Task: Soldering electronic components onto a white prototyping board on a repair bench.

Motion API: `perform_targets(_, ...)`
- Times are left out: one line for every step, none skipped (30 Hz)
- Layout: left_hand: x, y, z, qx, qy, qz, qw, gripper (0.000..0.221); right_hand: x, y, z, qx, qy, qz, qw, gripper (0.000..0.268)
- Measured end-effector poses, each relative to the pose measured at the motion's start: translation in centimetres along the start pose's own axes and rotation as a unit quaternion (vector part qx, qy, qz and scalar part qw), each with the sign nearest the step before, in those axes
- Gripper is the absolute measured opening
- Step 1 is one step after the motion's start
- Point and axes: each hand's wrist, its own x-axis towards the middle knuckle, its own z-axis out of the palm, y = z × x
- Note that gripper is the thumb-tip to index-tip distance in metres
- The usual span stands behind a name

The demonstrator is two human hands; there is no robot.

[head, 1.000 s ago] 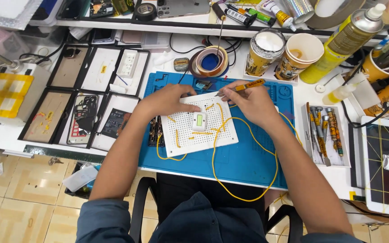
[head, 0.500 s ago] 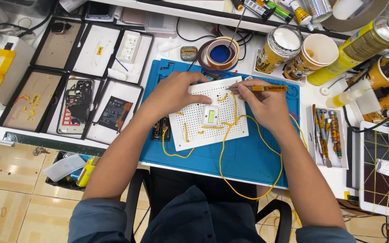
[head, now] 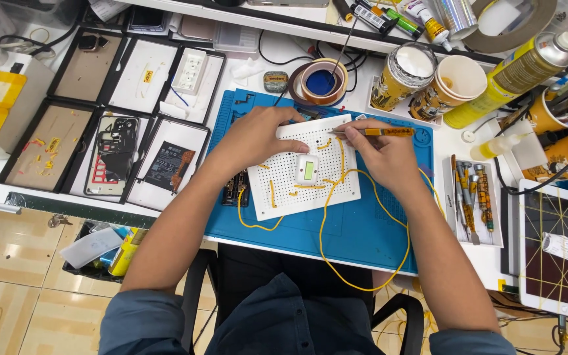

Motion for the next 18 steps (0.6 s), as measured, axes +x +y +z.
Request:
perform_targets(0.0,0.1,0.0,0.001,0.001,0.001,1.0,0.057,0.2,0.0,0.0,0.0,0.001,-0.001,1.0,0.016)
perform_targets(0.0,0.1,0.1,0.001,0.0,0.001,1.0,0.057,0.3,-0.1,0.0,-0.025,0.0,-0.026,0.999,0.015)
perform_targets(-0.1,0.2,0.2,0.001,-0.001,0.001,1.0,0.057,0.5,-0.1,0.0,-0.05,0.0,-0.05,0.998,0.014)
perform_targets(0.0,0.2,0.1,0.001,-0.001,0.001,1.0,0.057,0.5,-0.2,0.0,-0.05,0.0,-0.051,0.997,0.014)
perform_targets(0.1,0.1,0.1,0.005,0.001,0.004,1.0,0.057,0.5,-0.3,0.0,-0.049,-0.005,-0.039,0.998,0.015)
perform_targets(0.1,0.1,0.1,0.009,0.002,0.007,1.0,0.057,0.4,-0.4,0.0,-0.049,-0.011,-0.026,0.998,0.015)
perform_targets(0.0,0.1,0.2,0.008,0.001,0.007,1.0,0.057,0.4,-0.7,0.0,-0.049,-0.01,-0.025,0.998,0.015)
perform_targets(0.0,0.1,0.3,0.002,0.002,0.008,1.0,0.057,0.4,-1.1,0.0,-0.049,-0.011,-0.025,0.998,0.015)
perform_targets(0.0,0.1,0.3,-0.004,0.003,0.009,1.0,0.057,0.5,-1.4,0.0,-0.05,-0.012,-0.024,0.998,0.014)
perform_targets(-0.1,0.1,0.3,-0.004,0.002,0.008,1.0,0.057,0.3,-1.0,0.1,-0.049,-0.012,-0.023,0.998,0.014)
perform_targets(-0.1,0.1,0.3,-0.016,0.004,0.007,1.0,0.057,0.2,-0.6,0.2,-0.022,-0.002,-0.025,0.999,0.015)
perform_targets(-0.1,0.1,0.2,-0.027,0.007,0.006,1.0,0.057,0.2,-0.2,0.3,0.004,0.008,-0.029,1.0,0.016)
perform_targets(-0.2,0.2,0.1,-0.026,0.008,0.007,1.0,0.057,0.3,0.0,0.2,0.004,0.009,-0.031,0.999,0.016)
perform_targets(-0.3,0.3,0.0,-0.022,0.005,0.002,1.0,0.057,0.3,0.1,0.1,0.012,0.001,-0.032,0.999,0.017)
perform_targets(-0.3,0.4,0.0,-0.017,0.002,-0.002,1.0,0.056,0.4,0.3,0.0,0.02,-0.008,-0.034,0.999,0.017)
perform_targets(-0.2,0.4,0.0,-0.018,0.003,-0.002,1.0,0.056,0.4,0.3,0.0,0.019,-0.009,-0.034,0.999,0.017)
perform_targets(-0.1,0.3,0.0,-0.015,0.002,0.003,1.0,0.056,0.4,0.4,0.0,0.015,-0.009,-0.034,0.999,0.017)
perform_targets(-0.1,0.2,0.0,-0.012,0.001,0.007,1.0,0.055,0.4,0.4,0.0,0.012,-0.01,-0.035,0.999,0.017)
